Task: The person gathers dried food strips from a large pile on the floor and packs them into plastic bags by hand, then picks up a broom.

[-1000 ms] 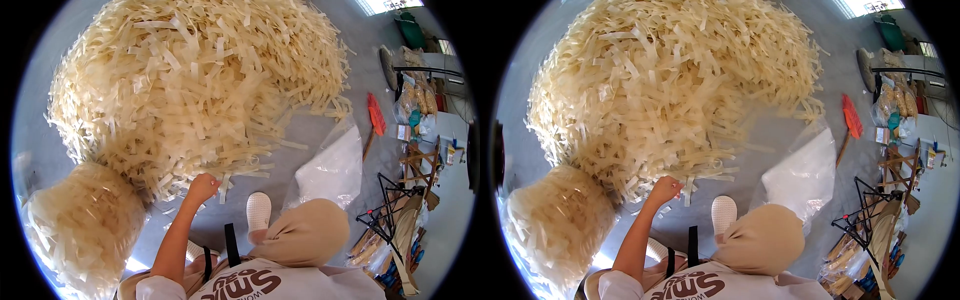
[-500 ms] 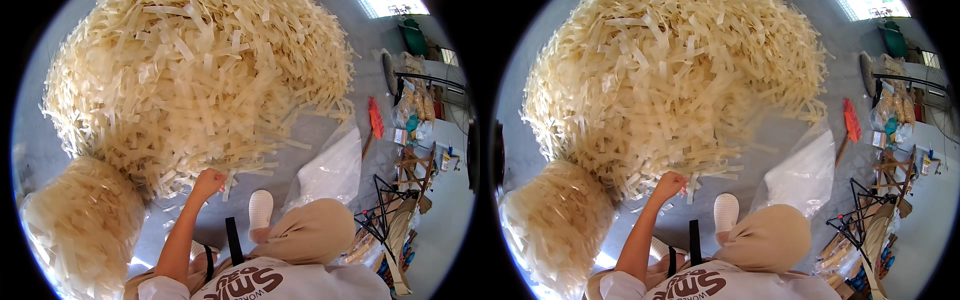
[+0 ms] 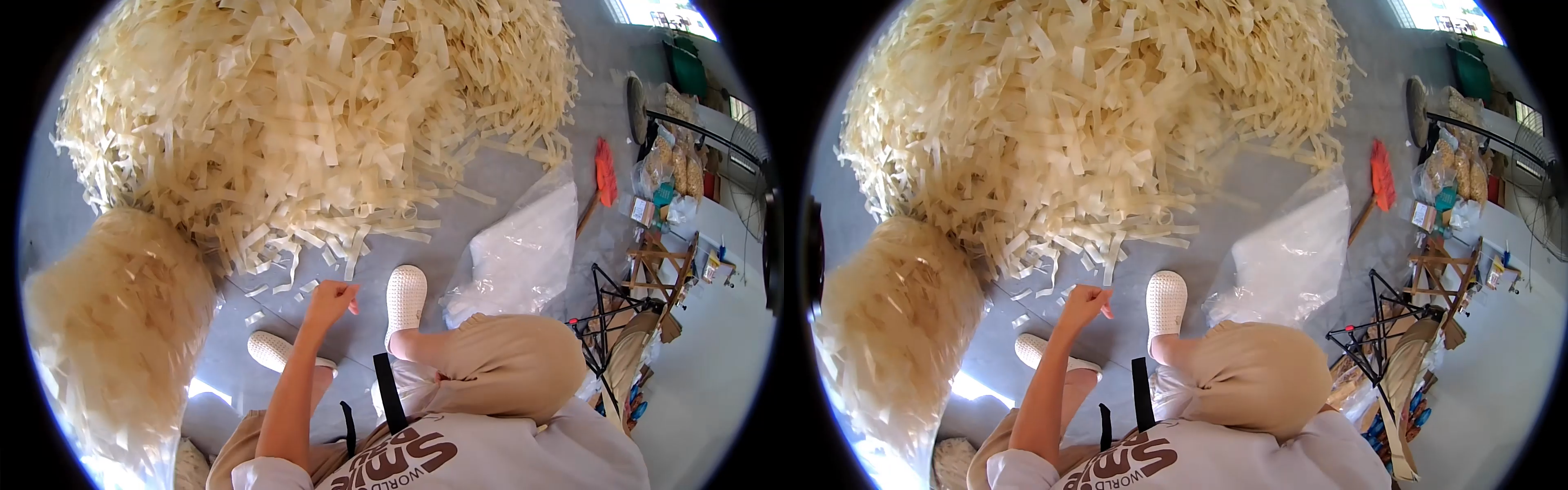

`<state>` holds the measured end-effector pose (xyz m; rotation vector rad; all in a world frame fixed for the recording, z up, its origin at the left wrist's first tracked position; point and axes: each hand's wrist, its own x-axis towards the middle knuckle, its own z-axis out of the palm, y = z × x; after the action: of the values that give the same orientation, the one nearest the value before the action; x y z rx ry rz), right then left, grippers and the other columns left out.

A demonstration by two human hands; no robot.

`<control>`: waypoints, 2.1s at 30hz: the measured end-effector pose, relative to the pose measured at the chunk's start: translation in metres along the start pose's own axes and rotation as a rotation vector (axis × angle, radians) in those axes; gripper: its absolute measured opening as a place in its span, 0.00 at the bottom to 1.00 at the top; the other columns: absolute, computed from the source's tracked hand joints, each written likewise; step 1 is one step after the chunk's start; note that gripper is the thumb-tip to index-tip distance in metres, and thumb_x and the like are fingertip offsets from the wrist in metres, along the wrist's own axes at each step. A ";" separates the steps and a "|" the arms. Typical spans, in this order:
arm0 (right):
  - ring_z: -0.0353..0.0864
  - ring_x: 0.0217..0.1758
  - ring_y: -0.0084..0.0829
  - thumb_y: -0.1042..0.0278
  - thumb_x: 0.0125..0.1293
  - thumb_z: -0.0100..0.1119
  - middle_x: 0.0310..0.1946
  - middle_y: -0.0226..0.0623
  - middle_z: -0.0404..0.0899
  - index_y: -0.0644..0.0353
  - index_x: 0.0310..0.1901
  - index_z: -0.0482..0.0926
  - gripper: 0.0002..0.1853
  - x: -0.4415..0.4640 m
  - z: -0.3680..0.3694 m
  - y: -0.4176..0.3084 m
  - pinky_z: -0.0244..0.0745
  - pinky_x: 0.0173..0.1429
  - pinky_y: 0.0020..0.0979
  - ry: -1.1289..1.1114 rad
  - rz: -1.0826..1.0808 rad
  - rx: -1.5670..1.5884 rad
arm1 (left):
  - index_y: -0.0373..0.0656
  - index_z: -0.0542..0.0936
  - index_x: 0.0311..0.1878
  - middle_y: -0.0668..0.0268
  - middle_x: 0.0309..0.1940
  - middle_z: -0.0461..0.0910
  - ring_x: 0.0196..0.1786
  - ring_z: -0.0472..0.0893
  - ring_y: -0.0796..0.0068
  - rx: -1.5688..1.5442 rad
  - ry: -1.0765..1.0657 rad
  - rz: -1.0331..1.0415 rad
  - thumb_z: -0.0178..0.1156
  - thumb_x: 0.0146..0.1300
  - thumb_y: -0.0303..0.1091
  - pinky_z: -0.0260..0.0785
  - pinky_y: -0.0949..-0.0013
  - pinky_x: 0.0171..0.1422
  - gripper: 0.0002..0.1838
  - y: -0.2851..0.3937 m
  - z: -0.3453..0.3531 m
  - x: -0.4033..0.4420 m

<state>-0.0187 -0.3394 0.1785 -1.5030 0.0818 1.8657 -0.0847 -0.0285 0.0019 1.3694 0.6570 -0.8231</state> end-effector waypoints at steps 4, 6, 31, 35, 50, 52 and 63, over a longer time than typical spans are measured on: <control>0.75 0.33 0.49 0.70 0.58 0.49 0.31 0.50 0.77 0.65 0.45 0.72 0.13 0.005 -0.010 0.023 0.72 0.42 0.41 0.012 -0.029 -0.038 | 0.35 0.77 0.18 0.63 0.14 0.78 0.19 0.76 0.79 0.045 0.120 -0.012 0.52 0.59 0.39 0.67 0.76 0.30 0.19 -0.010 0.001 -0.021; 0.75 0.33 0.49 0.70 0.58 0.49 0.31 0.50 0.77 0.65 0.44 0.72 0.13 0.008 -0.011 0.044 0.72 0.42 0.41 0.029 -0.071 -0.051 | 0.35 0.78 0.18 0.64 0.14 0.78 0.19 0.76 0.79 0.046 0.192 -0.004 0.52 0.59 0.39 0.66 0.76 0.29 0.19 -0.009 0.003 -0.031; 0.56 0.63 0.57 0.62 0.46 0.65 0.58 0.62 0.58 0.70 0.57 0.62 0.37 0.094 -0.061 0.237 0.56 0.65 0.41 0.959 -0.228 -0.394 | 0.31 0.78 0.28 0.56 0.24 0.79 0.31 0.80 0.69 0.871 0.538 0.267 0.58 0.56 0.35 0.70 0.71 0.36 0.13 0.088 -0.034 -0.330; 0.54 0.64 0.58 0.64 0.44 0.66 0.60 0.62 0.54 0.69 0.58 0.62 0.38 0.082 -0.048 0.234 0.55 0.66 0.41 1.190 -0.260 -0.683 | 0.32 0.79 0.28 0.59 0.23 0.80 0.30 0.79 0.77 0.757 0.541 0.123 0.56 0.57 0.34 0.70 0.74 0.36 0.13 0.074 -0.041 -0.371; 0.74 0.26 0.37 0.68 0.46 0.63 0.23 0.39 0.75 0.60 0.22 0.75 0.07 0.016 -0.077 0.182 0.67 0.30 0.35 1.343 -0.601 -0.739 | 0.31 0.79 0.27 0.62 0.21 0.79 0.25 0.73 0.81 0.492 0.700 0.230 0.51 0.61 0.37 0.65 0.76 0.32 0.17 0.060 -0.025 -0.362; 0.71 0.20 0.34 0.63 0.49 0.65 0.19 0.38 0.74 0.62 0.20 0.72 0.13 0.004 -0.070 0.171 0.64 0.25 0.34 1.218 -0.662 -0.609 | 0.31 0.79 0.28 0.62 0.21 0.79 0.25 0.74 0.81 0.509 0.703 0.235 0.52 0.61 0.37 0.65 0.76 0.32 0.17 0.059 -0.027 -0.360; 0.74 0.22 0.22 0.67 0.63 0.51 0.19 0.33 0.74 0.65 0.26 0.72 0.12 -0.010 -0.058 0.145 0.68 0.27 0.25 1.020 -0.867 0.126 | 0.37 0.79 0.32 0.59 0.27 0.80 0.28 0.79 0.69 0.770 0.705 0.777 0.59 0.54 0.25 0.69 0.71 0.32 0.03 0.167 0.121 -0.318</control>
<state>-0.0521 -0.4780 0.1137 -1.8380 0.0103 0.3329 -0.1364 -0.1081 0.3690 2.4394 0.2492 0.1063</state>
